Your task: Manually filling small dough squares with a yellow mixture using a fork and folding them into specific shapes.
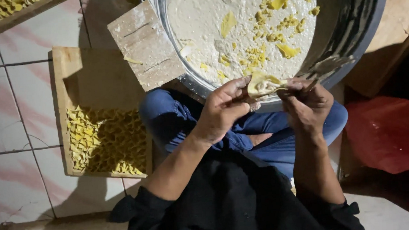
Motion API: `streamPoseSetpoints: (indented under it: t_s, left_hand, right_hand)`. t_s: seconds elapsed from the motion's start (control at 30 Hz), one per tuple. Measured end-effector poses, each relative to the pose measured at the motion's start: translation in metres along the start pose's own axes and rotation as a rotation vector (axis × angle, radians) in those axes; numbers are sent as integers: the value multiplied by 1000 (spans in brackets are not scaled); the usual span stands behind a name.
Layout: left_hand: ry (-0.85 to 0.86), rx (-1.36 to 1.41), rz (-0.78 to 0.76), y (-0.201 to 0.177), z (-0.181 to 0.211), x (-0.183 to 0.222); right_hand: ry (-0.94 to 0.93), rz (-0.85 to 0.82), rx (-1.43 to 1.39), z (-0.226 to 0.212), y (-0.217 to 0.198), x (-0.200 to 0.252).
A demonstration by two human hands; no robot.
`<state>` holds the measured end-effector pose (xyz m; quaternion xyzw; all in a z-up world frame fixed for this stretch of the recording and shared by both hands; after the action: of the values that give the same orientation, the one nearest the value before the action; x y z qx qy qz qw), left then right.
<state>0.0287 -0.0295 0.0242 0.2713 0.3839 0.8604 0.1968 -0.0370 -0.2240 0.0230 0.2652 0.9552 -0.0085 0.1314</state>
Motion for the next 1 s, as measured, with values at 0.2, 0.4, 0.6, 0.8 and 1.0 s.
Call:
streamPoseSetpoints:
  t_s: [0.2, 0.4, 0.6, 0.8, 1.0]
  left_hand:
    - [309, -520, 74, 5, 20, 6]
    - [428, -641, 88, 20, 40, 9]
    - [584, -797, 20, 26, 47, 9]
    - [754, -1018, 20, 29, 42, 11]
    - [742, -1014, -38, 18, 44, 9]
  right_hand:
    - [-69, 10, -14, -4, 2, 0]
    - [-157, -56, 80, -30, 11, -1]
    - [-241, -119, 74, -57, 34, -12]
    - [-272, -212, 263, -75, 54, -13]
    - [-208, -209, 196, -61, 48, -9]
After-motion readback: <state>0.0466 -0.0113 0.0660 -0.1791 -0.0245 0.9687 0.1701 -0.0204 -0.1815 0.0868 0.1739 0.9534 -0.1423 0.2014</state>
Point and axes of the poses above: each hand's wrist, its own x-axis away from the middle knuckle, its own y-axis out of the palm, z = x × y, the point moved 8 cm from there along -x, towards the middle knuckle, and after that the axes turned 4 degrees about z, right-handed, at the moved point
